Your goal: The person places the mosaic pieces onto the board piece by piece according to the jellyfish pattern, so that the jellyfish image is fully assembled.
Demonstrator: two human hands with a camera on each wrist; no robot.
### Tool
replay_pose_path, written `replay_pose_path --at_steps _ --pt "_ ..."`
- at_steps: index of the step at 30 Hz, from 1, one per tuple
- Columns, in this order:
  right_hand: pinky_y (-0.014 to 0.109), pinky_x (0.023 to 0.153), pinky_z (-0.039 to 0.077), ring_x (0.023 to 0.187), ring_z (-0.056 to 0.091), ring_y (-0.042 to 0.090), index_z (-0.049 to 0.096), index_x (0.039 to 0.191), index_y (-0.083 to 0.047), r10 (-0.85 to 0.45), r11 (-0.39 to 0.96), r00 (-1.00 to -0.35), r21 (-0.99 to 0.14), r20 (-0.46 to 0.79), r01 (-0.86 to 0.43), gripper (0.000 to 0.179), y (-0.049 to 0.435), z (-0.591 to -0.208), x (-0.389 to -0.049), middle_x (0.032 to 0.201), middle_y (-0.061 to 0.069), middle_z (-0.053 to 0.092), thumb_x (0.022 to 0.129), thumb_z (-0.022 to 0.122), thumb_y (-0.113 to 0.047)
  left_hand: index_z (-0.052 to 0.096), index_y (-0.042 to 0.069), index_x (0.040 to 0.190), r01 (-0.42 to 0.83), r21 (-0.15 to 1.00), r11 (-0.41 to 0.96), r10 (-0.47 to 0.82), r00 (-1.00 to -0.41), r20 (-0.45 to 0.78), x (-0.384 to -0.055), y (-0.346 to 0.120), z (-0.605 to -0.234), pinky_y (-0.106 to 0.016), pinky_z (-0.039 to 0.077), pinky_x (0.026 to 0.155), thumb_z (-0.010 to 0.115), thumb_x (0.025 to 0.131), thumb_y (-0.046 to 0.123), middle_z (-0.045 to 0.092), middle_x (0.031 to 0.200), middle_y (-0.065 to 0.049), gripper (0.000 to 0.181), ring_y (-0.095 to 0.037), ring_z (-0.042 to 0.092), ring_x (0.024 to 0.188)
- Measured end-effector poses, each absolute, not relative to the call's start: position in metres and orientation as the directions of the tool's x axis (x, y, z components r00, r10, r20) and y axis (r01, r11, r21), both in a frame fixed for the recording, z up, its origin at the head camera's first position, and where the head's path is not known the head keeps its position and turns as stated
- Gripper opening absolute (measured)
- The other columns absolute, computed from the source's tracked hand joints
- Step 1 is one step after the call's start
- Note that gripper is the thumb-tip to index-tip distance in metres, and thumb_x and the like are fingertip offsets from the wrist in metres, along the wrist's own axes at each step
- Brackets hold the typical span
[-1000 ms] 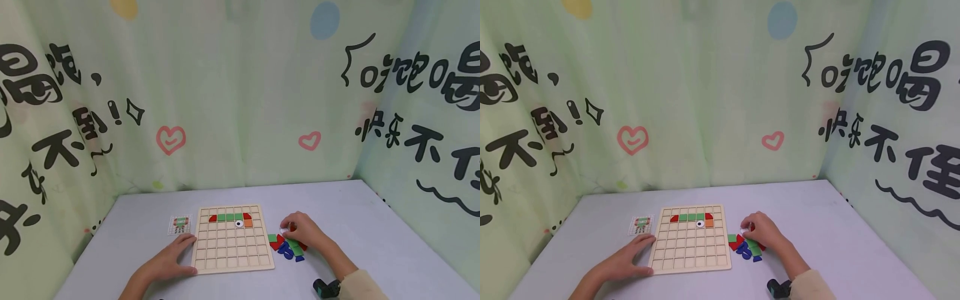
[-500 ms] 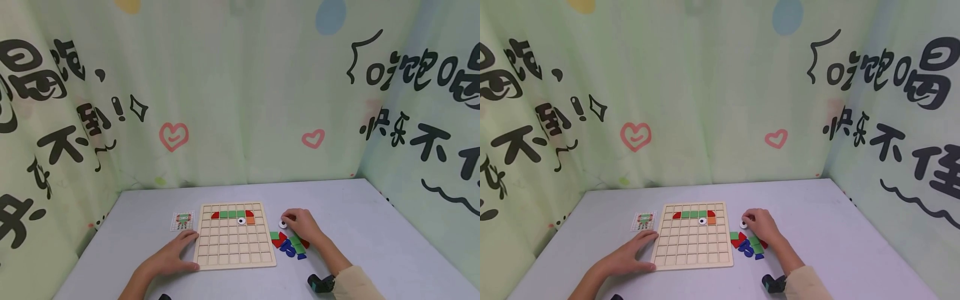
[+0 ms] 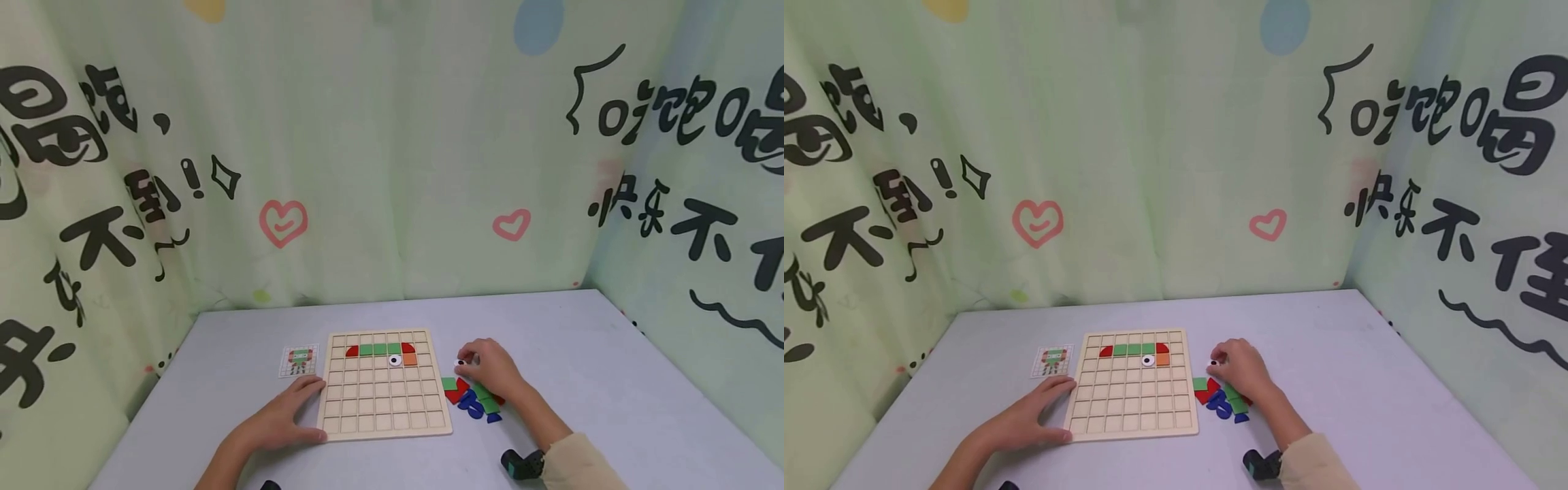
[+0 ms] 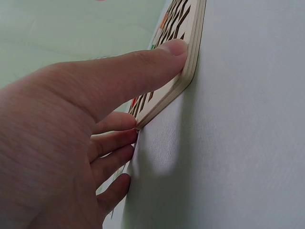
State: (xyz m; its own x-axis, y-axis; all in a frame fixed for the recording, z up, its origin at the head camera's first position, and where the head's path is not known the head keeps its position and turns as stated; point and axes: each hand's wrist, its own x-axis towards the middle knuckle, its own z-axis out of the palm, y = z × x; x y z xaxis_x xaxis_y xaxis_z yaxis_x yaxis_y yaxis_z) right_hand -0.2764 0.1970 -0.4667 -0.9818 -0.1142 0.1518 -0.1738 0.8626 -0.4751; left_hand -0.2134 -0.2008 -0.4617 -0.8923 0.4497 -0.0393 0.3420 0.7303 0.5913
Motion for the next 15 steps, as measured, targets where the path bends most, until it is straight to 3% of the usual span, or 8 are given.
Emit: replay_pose_path --at_steps 6,15 --pt "0.032 0.081 0.054 0.089 0.054 0.014 0.074 0.105 -0.017 -0.149 0.834 -0.978 -0.514 0.146 -0.203 0.024 0.1927 -0.4687 -0.2766 0.104 -0.001 0.067 0.081 0.076 -0.015 0.042 0.006 0.145 0.337 0.591 0.732 0.452 -0.891 -0.052 -0.2127 -0.1989 -0.4595 -0.060 0.035 0.108 0.078 0.074 0.050 0.035 0.152 -0.013 0.091 -0.038 0.037 0.138" --pt "0.031 0.080 0.054 0.088 0.052 0.014 0.074 0.098 -0.019 -0.102 0.838 -0.987 -0.524 0.126 -0.154 0.018 0.1896 -0.4706 -0.2764 0.095 -0.002 0.065 0.081 0.078 -0.018 0.043 0.007 0.144 0.323 0.588 0.741 0.438 -0.897 -0.058 -0.2139 -0.1981 -0.4605 -0.059 0.035 0.108 0.079 0.074 0.050 0.035 0.151 -0.012 0.090 -0.037 0.038 0.138"
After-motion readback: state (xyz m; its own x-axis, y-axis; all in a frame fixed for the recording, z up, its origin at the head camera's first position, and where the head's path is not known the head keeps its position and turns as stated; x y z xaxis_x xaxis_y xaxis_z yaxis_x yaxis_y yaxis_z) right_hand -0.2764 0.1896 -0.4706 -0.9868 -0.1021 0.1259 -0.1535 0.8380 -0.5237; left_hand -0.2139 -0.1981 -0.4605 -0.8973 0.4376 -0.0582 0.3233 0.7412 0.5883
